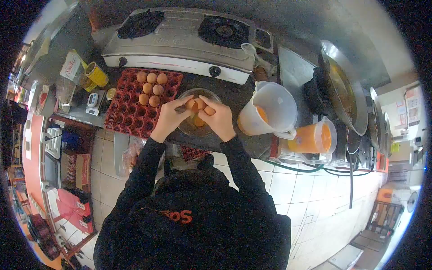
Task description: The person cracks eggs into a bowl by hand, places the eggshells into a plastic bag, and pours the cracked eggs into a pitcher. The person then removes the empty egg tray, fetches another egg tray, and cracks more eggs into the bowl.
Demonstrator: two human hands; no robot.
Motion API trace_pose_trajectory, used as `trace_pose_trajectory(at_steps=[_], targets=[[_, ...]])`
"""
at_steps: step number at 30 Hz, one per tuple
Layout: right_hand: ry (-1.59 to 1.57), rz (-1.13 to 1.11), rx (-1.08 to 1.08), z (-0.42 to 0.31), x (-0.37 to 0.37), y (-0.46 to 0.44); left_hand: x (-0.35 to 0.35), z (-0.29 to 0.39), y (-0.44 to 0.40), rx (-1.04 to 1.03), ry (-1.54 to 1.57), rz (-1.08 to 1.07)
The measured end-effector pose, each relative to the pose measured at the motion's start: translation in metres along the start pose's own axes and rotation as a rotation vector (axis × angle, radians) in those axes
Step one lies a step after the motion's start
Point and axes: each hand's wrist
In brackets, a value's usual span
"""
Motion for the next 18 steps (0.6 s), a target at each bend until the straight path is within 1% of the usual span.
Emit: trace_pose_trajectory(at_steps=[1, 3, 4, 6, 7, 9, 10, 12, 13, 15, 18], targets=[[0.009, 0.018, 0.064, 0.002, 0.001, -0.002, 0.003, 0.000, 0.000, 0.017, 0.024, -0.026], [0.026, 0.055, 0.189, 0.005, 0.005, -0.005, 0.007, 0.002, -0.002, -0.029, 0.069, -0.049], [0.095, 0.046, 0.226, 0.005, 0.009, -0.006, 0.009, 0.004, -0.003, -0.053, 0.092, -0.061], [0.234, 0.028, 0.300, -0.002, 0.019, -0.008, 0.016, 0.008, -0.007, -0.167, -0.043, -0.107], [0.359, 0.027, 0.340, -0.007, 0.023, -0.008, 0.020, 0.010, -0.009, -0.222, -0.111, -0.129], [0.611, 0.024, 0.419, -0.016, 0.028, -0.008, 0.024, 0.016, -0.011, -0.283, -0.257, -0.171], [0.651, 0.029, 0.426, -0.016, 0.027, -0.006, 0.026, 0.018, -0.012, -0.313, -0.330, -0.192], [0.729, 0.035, 0.450, -0.017, 0.024, -0.003, 0.024, 0.023, -0.012, -0.289, -0.331, -0.184], [0.670, 0.049, 0.434, -0.019, 0.022, -0.002, 0.023, 0.025, -0.011, -0.270, -0.336, -0.174], [0.532, 0.046, 0.420, -0.025, 0.015, -0.001, 0.020, 0.019, -0.007, -0.281, -0.229, -0.115], [0.386, -0.031, 0.279, -0.032, -0.003, 0.002, 0.022, -0.004, 0.012, -0.250, -0.094, -0.021]])
Point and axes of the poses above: each hand's wrist, its own y-axis away from the middle knuckle, its own x-axis out of the back of the hand, z = x × y, and after that the axes turned 11 degrees about -x, right-handed
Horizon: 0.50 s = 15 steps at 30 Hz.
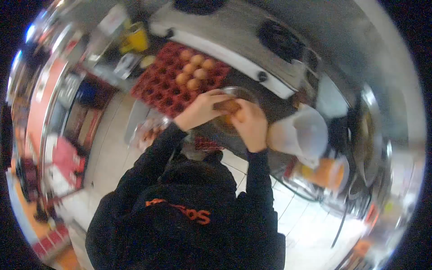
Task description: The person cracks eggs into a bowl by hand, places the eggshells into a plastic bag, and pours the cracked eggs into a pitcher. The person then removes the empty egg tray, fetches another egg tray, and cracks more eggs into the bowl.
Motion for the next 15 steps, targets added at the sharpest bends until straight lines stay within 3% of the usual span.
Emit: trace_pose_trajectory(at_steps=[2, 5, 8, 15], targets=[[-0.082, -0.035, -0.036, -0.017, -0.005, -0.007, 0.004, -0.003, 0.019, 0.040, 0.021, 0.124], [-0.204, -0.178, 0.023, -0.045, -0.021, -0.019, 0.030, 0.014, 0.051, 0.277, 0.259, 0.245], [-0.256, -0.348, 0.106, -0.089, -0.044, -0.021, 0.068, 0.019, 0.103, 0.217, 0.057, 0.297], [-0.305, -0.710, 0.310, -0.159, -0.166, 0.002, 0.120, 0.021, 0.238, 0.645, 0.074, 0.385]])
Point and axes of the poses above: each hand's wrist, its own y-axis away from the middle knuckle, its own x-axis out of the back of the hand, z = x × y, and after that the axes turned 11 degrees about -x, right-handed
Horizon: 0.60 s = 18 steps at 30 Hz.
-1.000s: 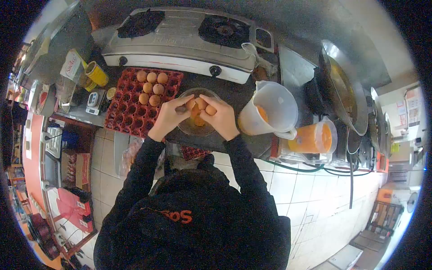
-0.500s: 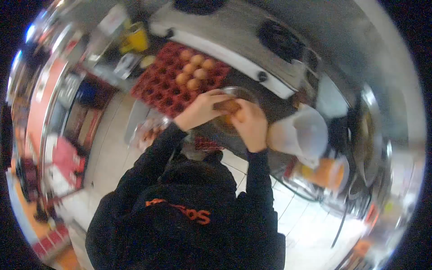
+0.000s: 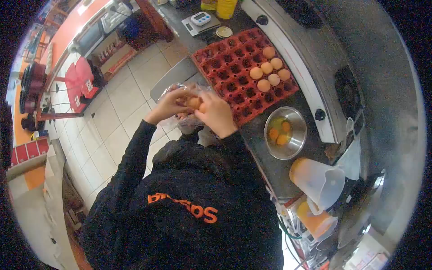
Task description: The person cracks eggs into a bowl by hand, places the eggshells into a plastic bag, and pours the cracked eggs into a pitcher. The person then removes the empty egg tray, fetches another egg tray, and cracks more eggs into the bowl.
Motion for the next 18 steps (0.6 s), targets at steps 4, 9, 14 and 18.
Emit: trace_pose_trajectory(at_steps=[4, 9, 14, 18], targets=[[0.106, -0.060, -0.004, 0.011, -0.055, -0.015, 0.008, -0.059, 0.020, 0.028, -0.259, -0.046], [-0.245, -0.062, -0.107, 0.015, -0.032, -0.001, 0.018, -0.061, -0.003, -0.175, -0.656, -0.105], [-0.825, -0.012, -0.377, 0.011, 0.054, 0.054, 0.009, 0.030, -0.110, -0.198, -0.307, -0.049], [-1.189, 0.176, -0.370, 0.018, 0.112, 0.103, -0.044, 0.055, -0.226, -0.403, -0.424, -0.148]])
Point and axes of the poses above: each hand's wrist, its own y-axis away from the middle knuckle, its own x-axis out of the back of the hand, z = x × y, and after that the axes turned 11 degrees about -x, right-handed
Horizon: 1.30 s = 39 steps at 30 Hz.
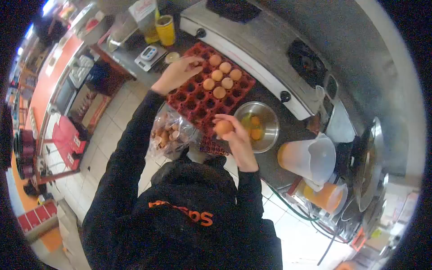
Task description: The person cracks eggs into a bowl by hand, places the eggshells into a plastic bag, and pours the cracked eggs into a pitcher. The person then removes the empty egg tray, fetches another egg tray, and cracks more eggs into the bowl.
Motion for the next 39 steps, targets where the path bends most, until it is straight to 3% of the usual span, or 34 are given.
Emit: trace_pose_trajectory(at_steps=[3, 4, 7, 11, 14, 18, 21, 22, 25, 27, 28, 30, 31, 35, 36, 39], targets=[[0.032, 0.232, 0.071, -0.009, 0.024, 0.029, -0.040, -0.018, -0.061, -0.087, -0.252, -0.213], [0.085, 0.333, 0.085, -0.010, 0.032, 0.038, -0.057, -0.025, -0.082, 0.113, -0.242, -0.293], [-0.018, 0.476, 0.142, 0.003, 0.061, 0.056, -0.086, -0.033, -0.105, 0.292, -0.413, -0.278], [-0.165, 0.567, 0.114, 0.012, 0.083, 0.078, -0.102, -0.080, -0.119, 0.287, -0.392, -0.221], [-0.221, 0.583, 0.140, 0.022, 0.097, 0.080, -0.101, -0.100, -0.123, 0.318, -0.305, -0.317], [-0.289, 0.623, 0.232, 0.036, 0.105, 0.069, -0.096, -0.085, -0.113, 0.282, -0.339, -0.150], [-0.230, 0.676, 0.256, 0.037, 0.104, 0.062, -0.079, -0.066, -0.104, 0.362, 0.014, 0.001], [-0.173, 0.710, 0.263, 0.042, 0.107, 0.059, -0.071, -0.051, -0.100, 0.307, 0.039, 0.075], [-0.025, 0.791, 0.268, 0.042, 0.101, 0.054, -0.069, -0.011, -0.076, 0.215, 0.529, 0.217], [0.080, 0.817, 0.289, 0.033, 0.090, 0.048, -0.069, 0.061, -0.051, 0.386, 0.941, 0.249], [0.140, 0.820, 0.311, 0.026, 0.082, 0.044, -0.088, 0.059, -0.039, 0.297, 0.816, 0.138], [0.254, 0.877, 0.437, 0.014, 0.068, 0.040, -0.122, 0.065, -0.016, 0.368, 1.040, -0.009], [0.312, 0.926, 0.544, 0.007, 0.061, 0.037, -0.127, 0.095, -0.011, 0.535, 1.384, -0.046], [0.591, 1.220, 0.868, -0.013, 0.045, 0.040, -0.162, 0.128, 0.005, 0.593, 1.495, -0.112], [0.716, 1.261, 0.861, -0.013, 0.043, 0.041, -0.171, 0.133, 0.005, 0.593, 1.499, -0.092], [0.861, 1.117, 0.749, 0.004, 0.059, 0.021, -0.185, 0.147, 0.007, 0.600, 1.493, -0.039]])
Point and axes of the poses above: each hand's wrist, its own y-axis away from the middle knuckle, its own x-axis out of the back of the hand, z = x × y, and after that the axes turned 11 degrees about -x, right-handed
